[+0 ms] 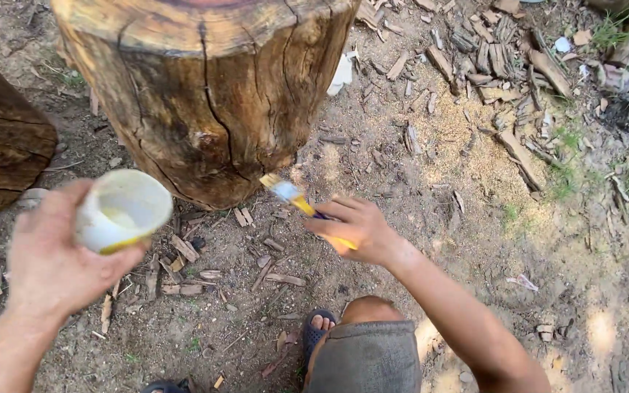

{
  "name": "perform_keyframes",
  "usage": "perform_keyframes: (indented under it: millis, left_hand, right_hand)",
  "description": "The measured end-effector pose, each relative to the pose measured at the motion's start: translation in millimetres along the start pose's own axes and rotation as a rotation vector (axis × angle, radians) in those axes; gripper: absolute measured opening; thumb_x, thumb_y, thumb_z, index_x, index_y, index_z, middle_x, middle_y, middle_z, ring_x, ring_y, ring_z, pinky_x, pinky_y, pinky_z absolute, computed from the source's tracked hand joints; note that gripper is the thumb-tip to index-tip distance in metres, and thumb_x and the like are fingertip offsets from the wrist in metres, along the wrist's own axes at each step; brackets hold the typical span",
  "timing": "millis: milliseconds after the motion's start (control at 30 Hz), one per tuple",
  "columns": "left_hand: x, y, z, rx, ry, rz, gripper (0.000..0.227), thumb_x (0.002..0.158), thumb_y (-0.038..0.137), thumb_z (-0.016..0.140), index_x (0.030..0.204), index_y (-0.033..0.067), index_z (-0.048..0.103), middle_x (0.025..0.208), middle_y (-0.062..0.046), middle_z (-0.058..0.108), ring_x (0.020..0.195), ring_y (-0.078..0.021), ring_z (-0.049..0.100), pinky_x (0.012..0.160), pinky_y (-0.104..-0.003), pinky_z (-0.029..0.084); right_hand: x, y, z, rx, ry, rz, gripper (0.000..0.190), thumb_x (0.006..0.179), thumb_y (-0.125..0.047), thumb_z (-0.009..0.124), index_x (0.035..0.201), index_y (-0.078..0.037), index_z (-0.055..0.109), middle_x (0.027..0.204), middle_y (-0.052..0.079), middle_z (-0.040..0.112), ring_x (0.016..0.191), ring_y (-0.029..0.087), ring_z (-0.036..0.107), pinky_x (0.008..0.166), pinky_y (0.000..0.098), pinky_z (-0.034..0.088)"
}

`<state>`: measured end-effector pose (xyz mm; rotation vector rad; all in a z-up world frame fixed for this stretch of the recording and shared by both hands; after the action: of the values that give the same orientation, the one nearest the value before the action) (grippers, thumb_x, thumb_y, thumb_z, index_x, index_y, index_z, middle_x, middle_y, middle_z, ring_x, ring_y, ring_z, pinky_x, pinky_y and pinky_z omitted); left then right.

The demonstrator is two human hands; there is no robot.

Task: Applying glue to cracks in wooden stumps and moving bricks in a workshop.

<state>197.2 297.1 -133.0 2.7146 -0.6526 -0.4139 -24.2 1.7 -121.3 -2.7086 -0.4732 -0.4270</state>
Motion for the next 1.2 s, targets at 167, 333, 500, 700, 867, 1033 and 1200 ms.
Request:
perform_keyframes:
  millis: [167, 333, 500, 700, 867, 1033, 1200]
  left_hand:
    - [-15.1, 75.1, 36.0, 0.095, -0.008, 0.376, 0.090, 0.057, 0.040, 0.093, 0.133, 0.0088, 0.056, 0.118, -0.015, 0.069, 0.106, -0.0268, 0.068, 0.104, -0.046, 0.048]
    - [-22.4, 151.1, 57.9, 0.050, 0.021, 0.610, 0.096, 0.054, 0.040, 0.087, 0.136, 0.0048, 0.053, 0.124, -0.018, 0.065, 0.110, -0.0306, 0.063, 0.100, -0.045, 0.044]
    - [-15.5, 206.0, 44.2, -0.012, -0.002, 0.617, 0.092, 0.058, 0.042, 0.088, 0.133, 0.0022, 0.054, 0.122, -0.017, 0.063, 0.112, -0.0290, 0.062, 0.094, -0.046, 0.044]
    - [3.3, 172.7, 13.3, -0.169, 0.087, 0.244, 0.083, 0.060, 0.038, 0.092, 0.129, 0.0045, 0.059, 0.108, -0.014, 0.073, 0.090, -0.0264, 0.072, 0.092, -0.042, 0.052]
    - [-13.3, 122.5, -8.6, -0.013, 0.241, 0.263, 0.082, 0.062, 0.042, 0.092, 0.127, 0.0014, 0.061, 0.106, -0.017, 0.074, 0.086, -0.0290, 0.074, 0.088, -0.047, 0.055]
    - [-38.3, 63.3, -13.0, 0.073, 0.084, 0.005, 0.093, 0.064, 0.044, 0.094, 0.139, 0.0022, 0.059, 0.114, -0.016, 0.073, 0.093, -0.0301, 0.075, 0.085, -0.044, 0.060]
    - [-40.7, 8.2, 5.4, -0.348, 0.072, 0.003, 0.075, 0.061, 0.016, 0.089, 0.129, -0.0038, 0.064, 0.110, -0.022, 0.076, 0.098, -0.0291, 0.076, 0.090, -0.041, 0.061]
  right_hand:
    - [-17.2, -1.1, -50.1, 0.400, 0.174, 0.118, 0.020, 0.091, -0.012, 0.078, 0.110, -0.013, 0.074, 0.103, 0.004, 0.075, 0.086, 0.016, 0.073, 0.073, 0.0329, 0.060]
    - [16.7, -6.3, -66.3, 0.596, 0.025, 0.127, 0.019, 0.093, -0.010, 0.078, 0.112, -0.011, 0.075, 0.102, 0.006, 0.075, 0.090, 0.016, 0.074, 0.076, 0.0317, 0.062]
    - [30.3, 23.6, -47.2, 0.760, -0.167, 0.239, 0.020, 0.090, -0.009, 0.078, 0.110, -0.007, 0.078, 0.104, 0.008, 0.075, 0.090, 0.017, 0.071, 0.075, 0.0301, 0.061]
    - [38.8, 82.2, -86.6, 0.815, 0.184, 0.356, 0.009, 0.096, -0.009, 0.077, 0.104, -0.004, 0.077, 0.093, 0.009, 0.076, 0.074, 0.010, 0.069, 0.059, 0.0240, 0.055]
    - [70.0, 102.1, -82.4, 0.682, 0.396, 0.323, 0.009, 0.102, -0.005, 0.074, 0.109, 0.000, 0.076, 0.089, 0.010, 0.075, 0.067, 0.011, 0.067, 0.053, 0.0217, 0.051]
    - [54.5, 86.3, -89.2, 0.515, 0.722, 0.109, 0.008, 0.106, 0.000, 0.071, 0.114, -0.001, 0.073, 0.097, 0.010, 0.074, 0.078, 0.014, 0.072, 0.062, 0.0236, 0.059]
    - [26.1, 69.5, -8.2, -0.029, 0.652, 0.051, 0.021, 0.089, -0.001, 0.082, 0.105, -0.006, 0.070, 0.107, 0.011, 0.068, 0.083, 0.021, 0.070, 0.068, 0.0318, 0.059]
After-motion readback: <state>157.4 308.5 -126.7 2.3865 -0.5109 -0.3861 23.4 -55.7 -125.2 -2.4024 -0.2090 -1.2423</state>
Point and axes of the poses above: each hand's wrist, its own x-axis towards the middle knuckle, its own z-axis out of the palm, y = z × x, the point moved 6 cm from there along x, towards the middle knuckle
